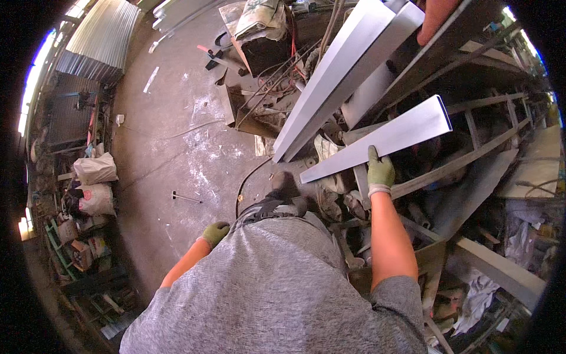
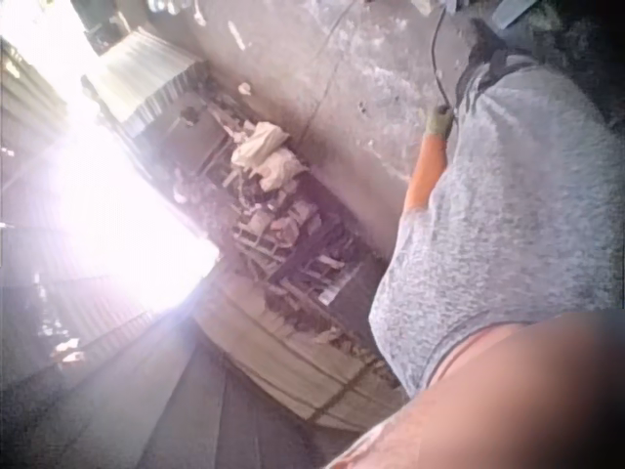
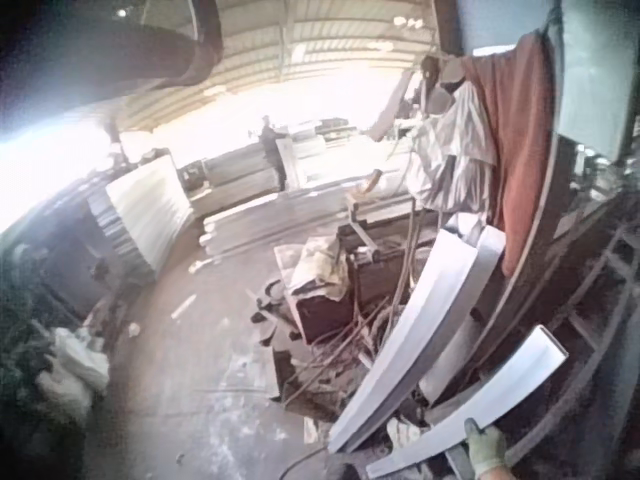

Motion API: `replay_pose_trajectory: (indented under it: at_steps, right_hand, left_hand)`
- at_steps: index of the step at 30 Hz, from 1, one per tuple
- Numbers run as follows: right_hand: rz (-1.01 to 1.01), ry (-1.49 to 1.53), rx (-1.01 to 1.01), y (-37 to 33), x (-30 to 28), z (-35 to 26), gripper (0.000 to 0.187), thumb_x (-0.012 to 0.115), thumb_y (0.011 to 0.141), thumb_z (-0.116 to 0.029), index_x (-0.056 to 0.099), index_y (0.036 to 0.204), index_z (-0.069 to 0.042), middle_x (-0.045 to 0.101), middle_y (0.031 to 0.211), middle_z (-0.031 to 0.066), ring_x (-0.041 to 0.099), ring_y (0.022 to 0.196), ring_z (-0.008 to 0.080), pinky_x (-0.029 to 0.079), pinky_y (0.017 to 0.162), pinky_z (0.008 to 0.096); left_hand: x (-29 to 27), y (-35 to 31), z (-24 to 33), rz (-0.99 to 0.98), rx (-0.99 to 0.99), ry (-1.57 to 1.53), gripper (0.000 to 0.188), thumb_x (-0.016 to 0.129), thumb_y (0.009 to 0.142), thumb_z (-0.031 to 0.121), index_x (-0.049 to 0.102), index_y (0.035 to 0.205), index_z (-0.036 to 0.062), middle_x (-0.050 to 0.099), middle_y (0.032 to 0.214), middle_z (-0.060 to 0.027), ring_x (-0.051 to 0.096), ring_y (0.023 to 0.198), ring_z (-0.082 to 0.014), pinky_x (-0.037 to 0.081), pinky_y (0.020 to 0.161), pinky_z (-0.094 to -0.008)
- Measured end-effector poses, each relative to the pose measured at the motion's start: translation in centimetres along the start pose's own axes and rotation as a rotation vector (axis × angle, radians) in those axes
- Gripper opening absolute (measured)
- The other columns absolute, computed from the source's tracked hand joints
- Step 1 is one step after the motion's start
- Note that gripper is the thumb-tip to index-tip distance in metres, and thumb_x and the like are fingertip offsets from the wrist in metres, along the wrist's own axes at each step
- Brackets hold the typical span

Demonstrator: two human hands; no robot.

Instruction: The person feeds long metal strips into a roller machine one at a time, then stacks the processed strips on a nearby rack. The person repeats this cycle throughout the clip, handling each strip with gloved hands.

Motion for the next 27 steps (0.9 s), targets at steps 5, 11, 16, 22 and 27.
replay_pose_trajectory:
  at_steps: [5,11,16,22,27]
  right_hand:
    - [-0.024,0.231,0.052,-0.5,1.1,0.1,0.072,0.073,0.106,-0.064,0.079,0.139,0.000,0.079,0.138,0.0255,0.079,0.117,0.0447,0.059,0.102,0.0520]
    - [0.012,0.164,0.100,1.0,2.3,1.3,0.072,0.077,0.106,-0.059,0.075,0.144,0.002,0.082,0.132,0.0207,0.082,0.110,0.0319,0.062,0.098,0.0435]
    - [-0.054,0.377,0.274,2.3,3.6,2.7,0.074,0.083,0.103,-0.058,0.066,0.145,0.000,0.081,0.123,0.0100,0.081,0.099,0.0230,0.060,0.076,0.0357]
    - [-0.054,0.405,0.265,3.8,4.2,1.9,0.074,0.083,0.103,-0.057,0.072,0.145,0.002,0.083,0.122,0.0134,0.083,0.102,0.0273,0.064,0.083,0.0412]
    - [-0.029,0.377,0.273,4.2,4.2,1.4,0.074,0.084,0.102,-0.057,0.072,0.145,0.001,0.084,0.118,0.0130,0.083,0.094,0.0250,0.063,0.075,0.0379]
  left_hand:
    - [-0.7,2.3,-4.7,0.116,-0.043,-0.150,0.049,0.072,0.104,0.032,0.078,0.141,0.0013,0.084,0.117,-0.0119,0.077,0.101,-0.0213,0.061,0.094,-0.0369]
    - [0.6,2.4,-3.9,0.097,-0.002,-0.268,0.050,0.070,0.106,0.039,0.077,0.143,0.0070,0.082,0.136,-0.0177,0.078,0.124,-0.0313,0.058,0.109,-0.0413]
    - [2.5,-0.3,-2.1,0.077,0.045,-0.198,0.051,0.069,0.106,0.039,0.076,0.146,0.0076,0.081,0.137,-0.0182,0.077,0.128,-0.0315,0.057,0.112,-0.0414]
    - [4.3,-2.7,-4.1,0.058,0.026,-0.149,0.045,0.069,0.105,0.039,0.082,0.136,0.0082,0.083,0.133,-0.0181,0.078,0.126,-0.0330,0.058,0.110,-0.0431]
    - [5.4,-3.6,-7.4,0.090,-0.038,-0.203,0.046,0.068,0.105,0.040,0.082,0.137,0.0091,0.083,0.132,-0.0179,0.078,0.125,-0.0315,0.058,0.110,-0.0423]
Point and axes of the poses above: each hand's wrist, its own y-axis towards the middle knuckle, its own x-axis out of the palm, z = x × y, the point moved 8 cm from there along y, towards the middle knuckle
